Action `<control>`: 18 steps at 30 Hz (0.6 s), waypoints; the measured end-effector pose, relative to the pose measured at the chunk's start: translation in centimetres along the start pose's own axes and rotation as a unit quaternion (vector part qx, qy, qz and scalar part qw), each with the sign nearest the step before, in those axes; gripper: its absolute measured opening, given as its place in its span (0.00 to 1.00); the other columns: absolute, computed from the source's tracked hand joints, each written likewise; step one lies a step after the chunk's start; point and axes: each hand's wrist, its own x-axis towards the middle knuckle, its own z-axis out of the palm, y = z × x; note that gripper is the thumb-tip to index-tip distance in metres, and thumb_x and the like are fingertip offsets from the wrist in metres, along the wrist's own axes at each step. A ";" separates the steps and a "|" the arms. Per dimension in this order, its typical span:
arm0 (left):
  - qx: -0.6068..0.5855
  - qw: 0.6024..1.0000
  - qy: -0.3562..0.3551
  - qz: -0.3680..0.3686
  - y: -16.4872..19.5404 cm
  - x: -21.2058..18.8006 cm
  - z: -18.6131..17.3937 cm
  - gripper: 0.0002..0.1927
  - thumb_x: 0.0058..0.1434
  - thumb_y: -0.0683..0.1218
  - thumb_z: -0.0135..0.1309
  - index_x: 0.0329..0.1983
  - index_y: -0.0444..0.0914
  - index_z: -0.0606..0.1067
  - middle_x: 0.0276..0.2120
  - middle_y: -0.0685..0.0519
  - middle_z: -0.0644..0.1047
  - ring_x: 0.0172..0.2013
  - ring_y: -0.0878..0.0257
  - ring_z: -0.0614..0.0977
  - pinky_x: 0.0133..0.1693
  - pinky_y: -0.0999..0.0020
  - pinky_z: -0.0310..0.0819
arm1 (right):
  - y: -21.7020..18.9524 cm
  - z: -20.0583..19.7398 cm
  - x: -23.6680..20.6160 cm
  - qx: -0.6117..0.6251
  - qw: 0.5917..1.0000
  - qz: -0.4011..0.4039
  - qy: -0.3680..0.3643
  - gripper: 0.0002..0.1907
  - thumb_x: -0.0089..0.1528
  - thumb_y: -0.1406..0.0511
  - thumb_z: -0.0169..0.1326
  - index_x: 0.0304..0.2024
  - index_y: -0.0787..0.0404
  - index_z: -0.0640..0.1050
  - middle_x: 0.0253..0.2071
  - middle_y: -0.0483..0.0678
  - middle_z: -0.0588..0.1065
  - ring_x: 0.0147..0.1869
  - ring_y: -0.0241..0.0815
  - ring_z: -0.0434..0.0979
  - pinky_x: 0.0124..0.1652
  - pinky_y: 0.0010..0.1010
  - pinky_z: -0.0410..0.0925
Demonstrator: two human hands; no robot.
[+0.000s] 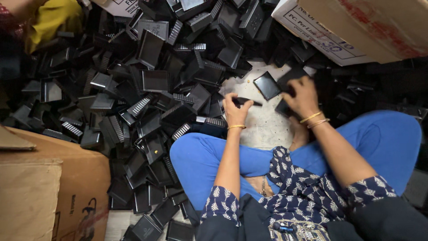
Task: The person sits cross-legged on the floor and repeatedly picks up small black plastic cases from a large pile. They open each case, inspect the interior, and place it back into the pile. The person handles the cases one at a time throughout the clip.
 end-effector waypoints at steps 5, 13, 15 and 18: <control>-0.184 0.979 0.003 -0.088 -1.1 0.2 1.0 0.26 0.51 0.52 0.72 0.43 0.34 0.71 0.34 0.54 0.72 0.36 0.59 0.73 0.41 0.64 0.70 | -0.3 0.3 1.8 0.458 0.850 0.235 0.113 0.17 0.64 0.59 0.64 0.49 0.54 0.72 0.47 0.47 0.71 0.52 0.46 0.71 0.49 0.41 0.68; -0.243 0.964 -0.104 -0.014 0.9 -2.1 2.7 0.24 0.64 0.50 0.62 0.53 0.35 0.63 0.45 0.49 0.68 0.43 0.62 0.71 0.48 0.66 0.70 | -4.2 1.3 -1.6 0.727 0.550 0.371 -0.176 0.13 0.58 0.63 0.57 0.45 0.49 0.72 0.46 0.41 0.73 0.52 0.40 0.76 0.50 0.49 0.72; -0.255 0.959 -0.121 -0.001 1.7 -2.3 2.2 0.25 0.65 0.50 0.60 0.57 0.35 0.63 0.47 0.48 0.69 0.45 0.61 0.72 0.50 0.65 0.70 | -3.5 0.4 -1.8 0.727 0.543 0.351 -0.231 0.12 0.58 0.65 0.58 0.43 0.52 0.72 0.44 0.40 0.72 0.52 0.37 0.75 0.52 0.50 0.74; -0.201 0.975 -0.086 0.046 3.4 -2.6 2.0 0.29 0.66 0.50 0.60 0.62 0.33 0.62 0.51 0.47 0.67 0.49 0.59 0.71 0.54 0.63 0.68 | -2.4 -0.7 -1.4 0.717 0.571 0.289 -0.277 0.11 0.63 0.67 0.60 0.47 0.60 0.76 0.45 0.45 0.73 0.51 0.39 0.72 0.52 0.35 0.68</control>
